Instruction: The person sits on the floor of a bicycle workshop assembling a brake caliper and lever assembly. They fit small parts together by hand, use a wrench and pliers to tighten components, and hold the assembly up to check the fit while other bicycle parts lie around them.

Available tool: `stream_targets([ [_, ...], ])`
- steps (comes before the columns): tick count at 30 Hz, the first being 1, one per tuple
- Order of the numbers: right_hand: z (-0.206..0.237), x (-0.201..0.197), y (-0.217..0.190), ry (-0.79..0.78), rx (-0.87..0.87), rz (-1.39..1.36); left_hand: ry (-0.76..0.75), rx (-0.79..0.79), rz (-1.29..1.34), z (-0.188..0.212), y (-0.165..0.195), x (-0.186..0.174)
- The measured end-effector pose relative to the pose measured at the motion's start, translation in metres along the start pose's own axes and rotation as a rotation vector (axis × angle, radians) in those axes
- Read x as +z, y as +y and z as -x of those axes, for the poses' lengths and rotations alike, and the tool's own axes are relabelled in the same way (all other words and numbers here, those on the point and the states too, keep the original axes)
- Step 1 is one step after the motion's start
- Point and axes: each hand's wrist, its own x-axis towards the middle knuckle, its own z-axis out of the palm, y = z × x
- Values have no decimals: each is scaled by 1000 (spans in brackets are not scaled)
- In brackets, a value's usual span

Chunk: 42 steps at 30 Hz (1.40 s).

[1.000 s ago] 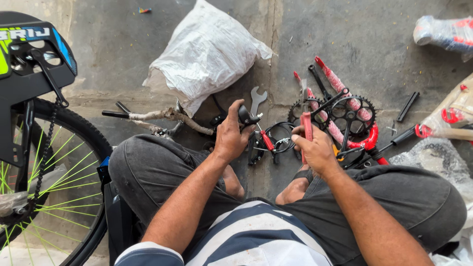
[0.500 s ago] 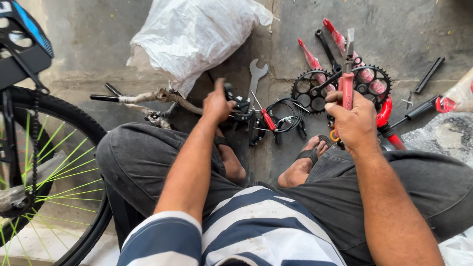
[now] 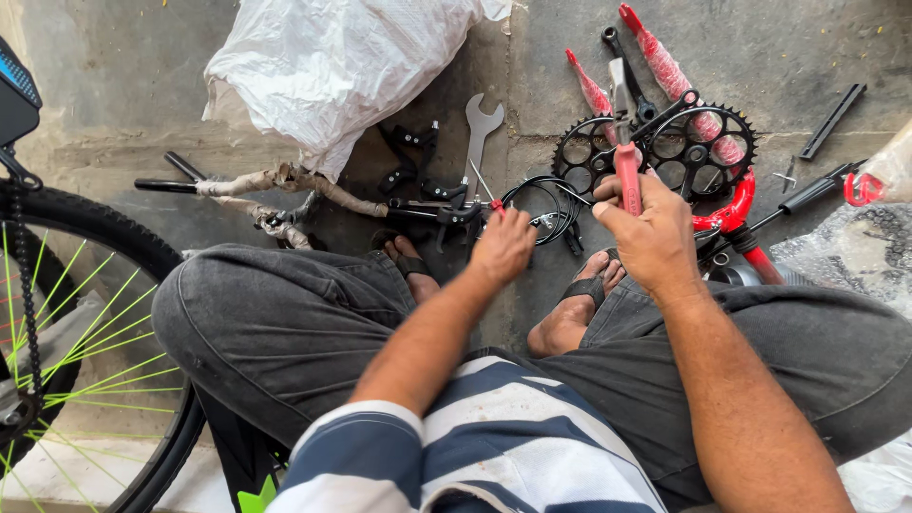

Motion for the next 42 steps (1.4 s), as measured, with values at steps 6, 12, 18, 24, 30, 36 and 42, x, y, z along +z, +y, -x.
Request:
stream_targets([
  [6, 0, 1, 2, 2, 49, 33, 104, 94, -370, 4, -1, -4],
  [12, 0, 2, -1, 21, 2, 138, -111, 17, -229, 12, -17, -22],
  [18, -2, 4, 11, 4, 15, 244, -92, -40, -108, 26, -25, -20],
  [24, -9, 15, 37, -200, 159, 521, -381, -114, 110, 28, -10, -34],
  [30, -21, 47, 39, -293, 407, 919, -26, -46, 237, 67, -38, -128],
  [36, -21, 61, 25, -160, 116, 1108, 428, -157, 557, 114, -97, -176],
  [42, -39, 104, 9, -204, -154, 909, 485, -125, 584, 95, -112, -152],
])
